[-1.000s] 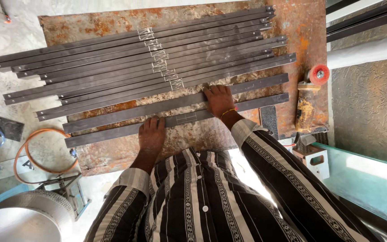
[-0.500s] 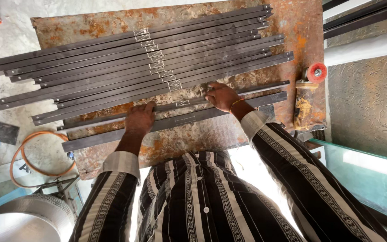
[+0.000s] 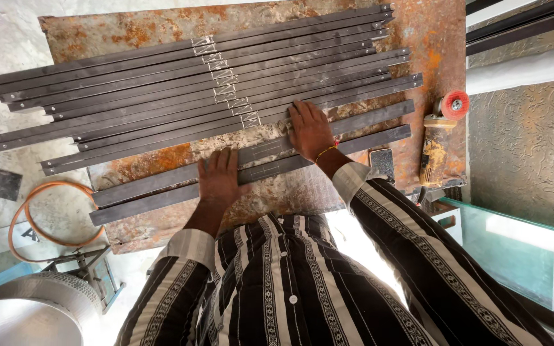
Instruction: The person uses an angle grinder to cut notches into a stack of metal bars laid on a workbench. They periodically reposition the bars and continue grinding along marked lines.
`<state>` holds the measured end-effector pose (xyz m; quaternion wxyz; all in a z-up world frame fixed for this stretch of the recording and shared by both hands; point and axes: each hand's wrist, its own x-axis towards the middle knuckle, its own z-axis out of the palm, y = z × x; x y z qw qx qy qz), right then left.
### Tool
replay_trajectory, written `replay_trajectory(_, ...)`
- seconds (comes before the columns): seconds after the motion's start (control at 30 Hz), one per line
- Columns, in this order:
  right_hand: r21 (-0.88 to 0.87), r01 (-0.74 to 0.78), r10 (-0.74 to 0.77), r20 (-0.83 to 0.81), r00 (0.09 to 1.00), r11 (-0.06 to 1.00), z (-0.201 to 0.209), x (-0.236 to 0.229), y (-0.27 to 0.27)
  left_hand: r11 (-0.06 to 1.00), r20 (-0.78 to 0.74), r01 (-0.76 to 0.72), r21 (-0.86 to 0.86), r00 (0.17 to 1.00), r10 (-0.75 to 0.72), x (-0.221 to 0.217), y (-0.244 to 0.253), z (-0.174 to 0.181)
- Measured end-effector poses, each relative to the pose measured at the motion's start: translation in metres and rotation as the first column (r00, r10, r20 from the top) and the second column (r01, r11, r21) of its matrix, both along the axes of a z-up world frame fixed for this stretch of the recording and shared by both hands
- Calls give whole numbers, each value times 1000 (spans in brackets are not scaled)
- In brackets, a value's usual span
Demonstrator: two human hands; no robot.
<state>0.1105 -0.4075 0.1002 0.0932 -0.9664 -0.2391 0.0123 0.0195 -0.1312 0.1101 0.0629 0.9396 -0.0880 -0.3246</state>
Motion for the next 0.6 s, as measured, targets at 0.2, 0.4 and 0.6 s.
replay_trajectory(0.2, -7, -4, 4, 3, 1000, 1000, 2, -9, -1, 996, 190, 83, 35, 978, -88, -21, 4, -18)
replay_trajectory(0.4, -21, -37, 37, -9, 999, 999, -17, -11, -6, 986, 303, 161, -35, 942, -143, -33, 14, -46)
replay_trajectory(0.6, -23, 25, -27, -106, 994, 999, -21, -14, 0, 987, 350, 151, -62, 929, -120, -49, 13, -48)
